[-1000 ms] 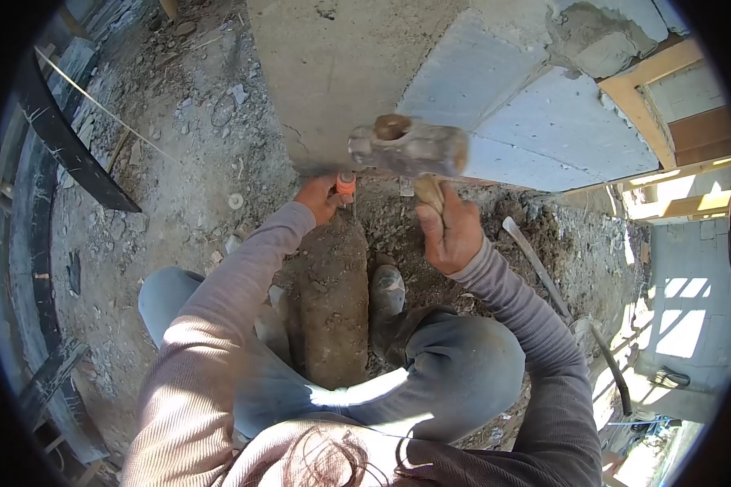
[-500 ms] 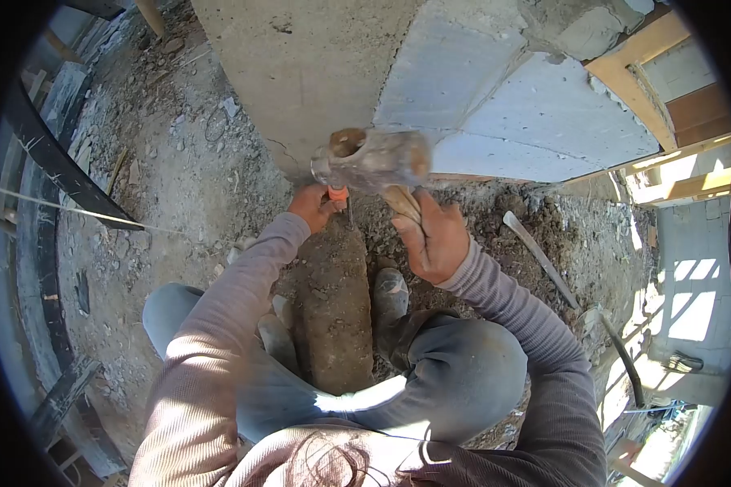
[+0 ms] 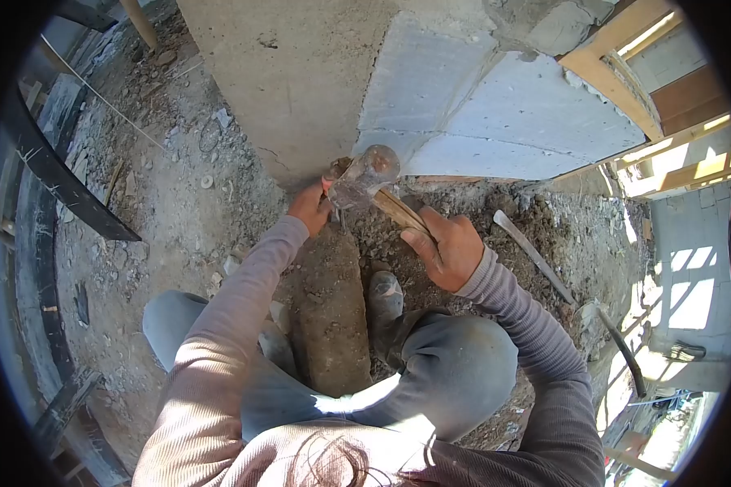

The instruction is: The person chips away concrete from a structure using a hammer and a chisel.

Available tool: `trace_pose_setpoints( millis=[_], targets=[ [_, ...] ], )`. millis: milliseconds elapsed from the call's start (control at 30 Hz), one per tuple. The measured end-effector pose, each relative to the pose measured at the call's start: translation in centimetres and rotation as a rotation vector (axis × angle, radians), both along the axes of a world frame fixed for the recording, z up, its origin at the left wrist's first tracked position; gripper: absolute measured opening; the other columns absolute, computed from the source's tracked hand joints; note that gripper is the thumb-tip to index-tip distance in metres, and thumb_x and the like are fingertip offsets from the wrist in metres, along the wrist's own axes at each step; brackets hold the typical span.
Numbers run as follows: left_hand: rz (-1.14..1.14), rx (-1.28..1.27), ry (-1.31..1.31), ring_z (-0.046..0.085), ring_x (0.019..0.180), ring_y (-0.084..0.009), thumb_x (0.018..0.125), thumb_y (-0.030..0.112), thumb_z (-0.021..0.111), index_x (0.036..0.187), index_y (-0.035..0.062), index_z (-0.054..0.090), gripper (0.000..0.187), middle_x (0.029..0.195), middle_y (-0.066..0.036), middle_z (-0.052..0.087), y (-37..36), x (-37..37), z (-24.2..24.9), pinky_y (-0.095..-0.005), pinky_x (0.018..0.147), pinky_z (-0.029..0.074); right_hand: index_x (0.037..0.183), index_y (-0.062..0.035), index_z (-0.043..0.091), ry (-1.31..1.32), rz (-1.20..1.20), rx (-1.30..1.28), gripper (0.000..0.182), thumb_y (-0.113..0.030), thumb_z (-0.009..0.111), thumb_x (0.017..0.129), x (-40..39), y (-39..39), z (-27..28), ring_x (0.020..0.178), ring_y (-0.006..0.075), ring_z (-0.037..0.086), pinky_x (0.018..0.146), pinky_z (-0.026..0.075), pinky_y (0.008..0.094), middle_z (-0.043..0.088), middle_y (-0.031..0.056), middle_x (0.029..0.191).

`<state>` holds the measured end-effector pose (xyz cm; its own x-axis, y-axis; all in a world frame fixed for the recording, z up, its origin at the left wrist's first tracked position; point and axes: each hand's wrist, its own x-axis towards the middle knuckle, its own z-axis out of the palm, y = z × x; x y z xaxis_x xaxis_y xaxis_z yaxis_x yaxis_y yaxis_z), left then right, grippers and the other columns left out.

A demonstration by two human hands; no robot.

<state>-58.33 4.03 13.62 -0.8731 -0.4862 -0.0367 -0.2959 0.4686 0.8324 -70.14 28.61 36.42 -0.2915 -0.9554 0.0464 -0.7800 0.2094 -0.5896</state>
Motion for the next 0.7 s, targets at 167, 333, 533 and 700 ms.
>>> trace_pose_setpoints(
  millis=[167, 333, 533, 700],
  targets=[
    [-0.056, 0.02, 0.078, 0.063, 0.096, -0.0403, 0.092, 0.026, 0.063, 0.109, 0.0023, 0.064, 0.029, 0.104, -0.02, 0.067, 0.7, -0.1, 0.9, -0.0445, 0.082, 0.049, 0.091, 0.0054, 0.052, 0.014, -0.063, -0.111, 0.029, -0.023, 0.059, 0.094, 0.6, -0.6, 1.4, 0.048, 0.0412, 0.056, 0.043, 0.041, 0.0431, 0.049, 0.0191, 0.05],
    [-0.118, -0.146, 0.043, 0.062, 0.092, -0.0429, 0.093, 0.028, 0.061, 0.104, 0.0017, 0.064, 0.029, 0.096, -0.021, 0.067, 1.3, 0.5, 2.1, -0.0448, 0.079, 0.049, 0.093, 0.0062, 0.052, 0.007, -0.136, -0.138, 0.031, -0.025, 0.058, 0.095, 0.8, -1.5, -0.2, 0.05, 0.042, 0.057, 0.046, 0.043, 0.0445, 0.05, 0.0197, 0.051],
    [-0.152, -0.084, 0.096, 0.062, 0.089, -0.0432, 0.092, 0.022, 0.063, 0.103, 0.0008, 0.064, 0.024, 0.095, -0.022, 0.067, -0.4, 0.3, -0.9, -0.0435, 0.076, 0.049, 0.092, 0.0056, 0.053, 0.126, -0.062, 0.133, 0.036, -0.03, 0.054, 0.096, -1.4, -2.2, -6.3, 0.052, 0.0435, 0.058, 0.049, 0.047, 0.0462, 0.051, 0.0195, 0.05],
    [-0.163, -0.189, 0.049, 0.062, 0.089, -0.0435, 0.091, 0.031, 0.063, 0.104, 0.0008, 0.064, 0.033, 0.096, -0.022, 0.067, 0.8, 0.0, 1.7, -0.0445, 0.076, 0.049, 0.095, 0.0068, 0.054, -0.045, -0.049, 0.126, 0.038, -0.031, 0.053, 0.097, -0.1, -0.7, -0.4, 0.059, 0.0449, 0.061, 0.055, 0.049, 0.0486, 0.057, 0.0233, 0.058]
  ],
)
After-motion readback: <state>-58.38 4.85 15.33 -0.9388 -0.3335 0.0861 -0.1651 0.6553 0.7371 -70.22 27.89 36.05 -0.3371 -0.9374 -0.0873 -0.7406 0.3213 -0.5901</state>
